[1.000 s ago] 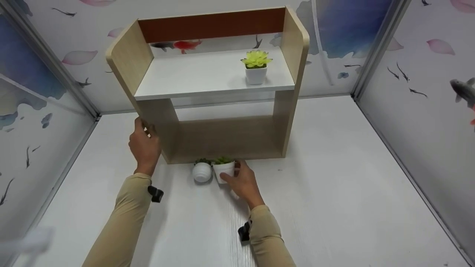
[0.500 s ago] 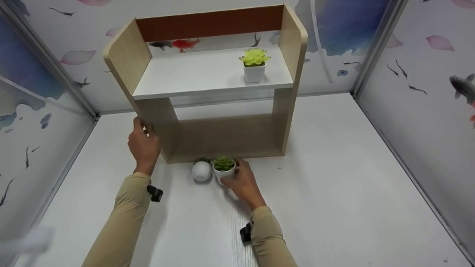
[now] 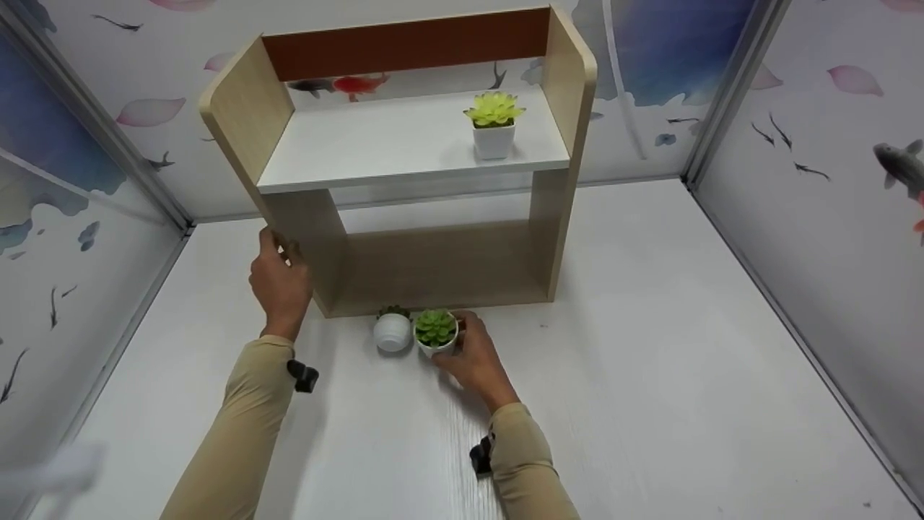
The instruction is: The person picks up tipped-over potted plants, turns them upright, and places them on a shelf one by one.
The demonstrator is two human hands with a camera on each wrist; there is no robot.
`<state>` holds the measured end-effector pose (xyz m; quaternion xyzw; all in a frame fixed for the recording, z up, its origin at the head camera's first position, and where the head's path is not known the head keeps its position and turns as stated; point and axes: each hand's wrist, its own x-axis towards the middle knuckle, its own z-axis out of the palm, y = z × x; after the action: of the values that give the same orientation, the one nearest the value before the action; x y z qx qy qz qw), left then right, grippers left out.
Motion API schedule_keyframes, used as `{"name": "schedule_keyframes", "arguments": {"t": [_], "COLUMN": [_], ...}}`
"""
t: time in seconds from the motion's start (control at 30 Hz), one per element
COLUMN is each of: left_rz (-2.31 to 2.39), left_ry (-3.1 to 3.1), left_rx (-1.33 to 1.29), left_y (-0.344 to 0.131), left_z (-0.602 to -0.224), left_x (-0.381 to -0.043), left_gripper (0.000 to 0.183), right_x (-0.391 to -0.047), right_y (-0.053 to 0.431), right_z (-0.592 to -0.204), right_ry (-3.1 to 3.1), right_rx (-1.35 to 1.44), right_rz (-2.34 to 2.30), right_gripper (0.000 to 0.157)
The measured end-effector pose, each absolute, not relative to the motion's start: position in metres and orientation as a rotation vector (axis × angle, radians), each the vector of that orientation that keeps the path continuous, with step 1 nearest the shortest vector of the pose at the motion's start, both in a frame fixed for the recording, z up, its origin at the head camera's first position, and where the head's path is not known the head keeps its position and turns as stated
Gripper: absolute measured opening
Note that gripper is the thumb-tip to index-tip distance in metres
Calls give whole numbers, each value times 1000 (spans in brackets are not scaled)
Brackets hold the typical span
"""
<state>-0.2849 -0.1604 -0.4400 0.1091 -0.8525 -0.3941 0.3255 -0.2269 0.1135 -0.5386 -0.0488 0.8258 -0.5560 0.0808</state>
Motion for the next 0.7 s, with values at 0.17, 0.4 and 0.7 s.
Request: {"name": "schedule_keyframes", "arguments": {"t": [0.17,0.4,0.7], "left_rz": [-1037,-1056,-1035], "left_ry": [-2233,-2228,-2245], "left_rx": [283,285,289], "left_y": [-160,-159,-160], "left_z": [-439,-439,-439], "left_x": [-286,-285,-285], "left_gripper": [38,39,40], "right_x": [-227,-228,-230], "right_y": [115,115,110], "right_z": [-540,-539,-534], "right_ry": [2456,2458,2469], "right_rx": [-129,-106,-147], "right_rz": [-1675,-1644,-1606], "right_gripper": [66,70,91]}}
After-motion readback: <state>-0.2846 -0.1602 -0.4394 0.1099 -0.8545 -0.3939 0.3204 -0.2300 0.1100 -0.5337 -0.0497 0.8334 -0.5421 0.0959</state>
